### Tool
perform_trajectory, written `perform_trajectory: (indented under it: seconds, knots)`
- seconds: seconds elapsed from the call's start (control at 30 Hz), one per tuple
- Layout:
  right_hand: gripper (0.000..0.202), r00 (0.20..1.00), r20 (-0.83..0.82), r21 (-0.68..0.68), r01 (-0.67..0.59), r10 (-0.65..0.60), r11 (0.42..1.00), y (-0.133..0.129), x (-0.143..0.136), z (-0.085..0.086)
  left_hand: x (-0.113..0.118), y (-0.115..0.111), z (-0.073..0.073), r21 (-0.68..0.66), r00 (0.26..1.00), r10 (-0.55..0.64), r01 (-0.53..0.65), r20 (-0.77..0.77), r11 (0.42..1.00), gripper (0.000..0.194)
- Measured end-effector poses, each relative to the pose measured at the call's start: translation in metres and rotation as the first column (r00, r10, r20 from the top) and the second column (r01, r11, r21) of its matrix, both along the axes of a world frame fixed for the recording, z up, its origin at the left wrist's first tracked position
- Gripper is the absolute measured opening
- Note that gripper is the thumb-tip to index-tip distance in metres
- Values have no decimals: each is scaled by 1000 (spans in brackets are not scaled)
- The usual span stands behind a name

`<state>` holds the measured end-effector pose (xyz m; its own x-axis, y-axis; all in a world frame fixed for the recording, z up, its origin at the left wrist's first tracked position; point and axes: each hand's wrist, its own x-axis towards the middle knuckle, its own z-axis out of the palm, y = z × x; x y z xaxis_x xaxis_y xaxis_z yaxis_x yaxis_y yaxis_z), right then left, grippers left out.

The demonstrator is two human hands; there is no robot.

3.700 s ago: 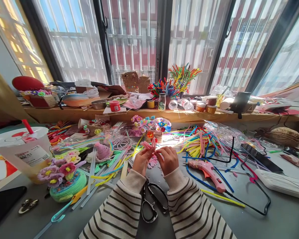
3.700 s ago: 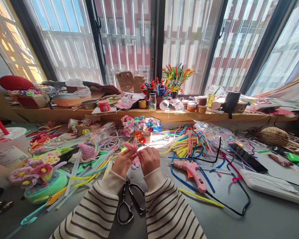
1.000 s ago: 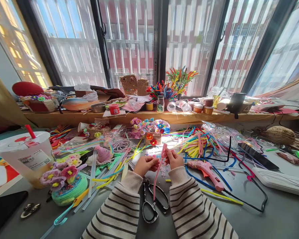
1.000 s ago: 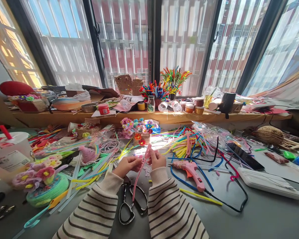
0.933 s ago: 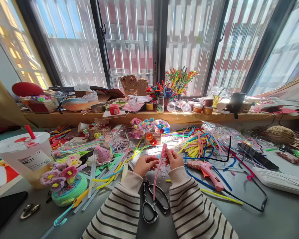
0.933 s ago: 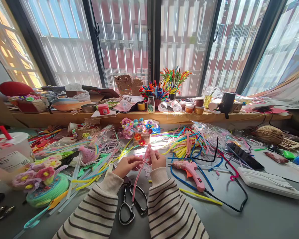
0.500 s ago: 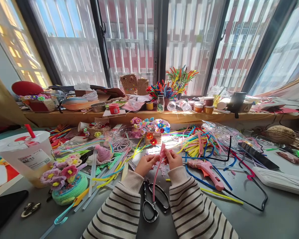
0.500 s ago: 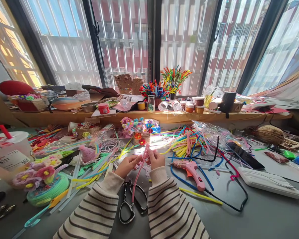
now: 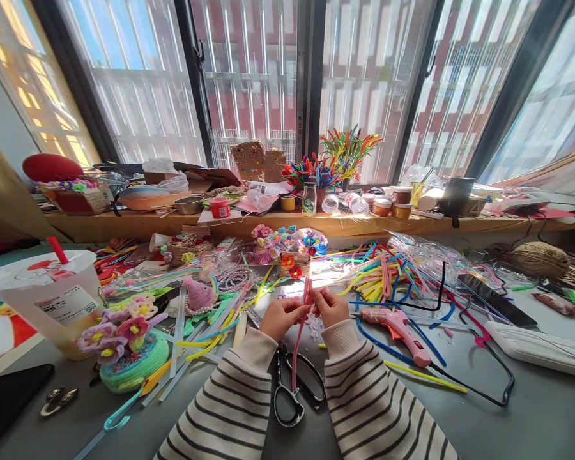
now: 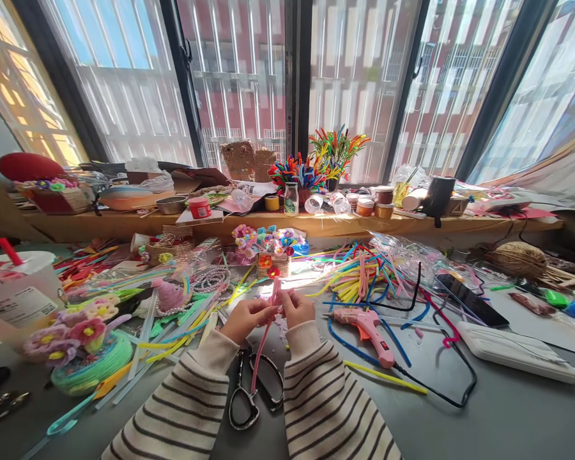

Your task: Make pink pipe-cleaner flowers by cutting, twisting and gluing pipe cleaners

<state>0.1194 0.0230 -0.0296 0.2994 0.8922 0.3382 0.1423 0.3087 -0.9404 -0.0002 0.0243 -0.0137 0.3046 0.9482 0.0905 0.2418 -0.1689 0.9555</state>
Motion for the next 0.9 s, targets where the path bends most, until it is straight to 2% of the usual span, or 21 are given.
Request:
perform_trajectory:
  seconds: [0.17,0.33,0.47,0.6,0.77,0.9]
  knots:
    - [34,1000,-20,-21,1,-2,1000,2,-2,-3,-1,0,-2,154,995,36,-21,-95,988,31]
    - [36,998,68,-66,-12,17,998,5,-4,-7,-1,-1,-3,289,984,76,-27,-162,957,29]
    - [34,999,32,-94,-24,27,995,5,-1,-9,0,-3,-1,385,967,101,-3,-235,923,30]
    - [32,1000,-1,-107,-26,26,994,5,0,-8,0,-4,0,424,954,94,37,-284,905,31]
    - [28,986,-116,-114,-130,116,985,1,-1,-5,-1,-3,-1,414,957,69,57,-283,909,31]
    - [31,969,-198,-121,-171,145,978,5,-1,-10,0,-4,-1,415,958,85,39,-275,909,30]
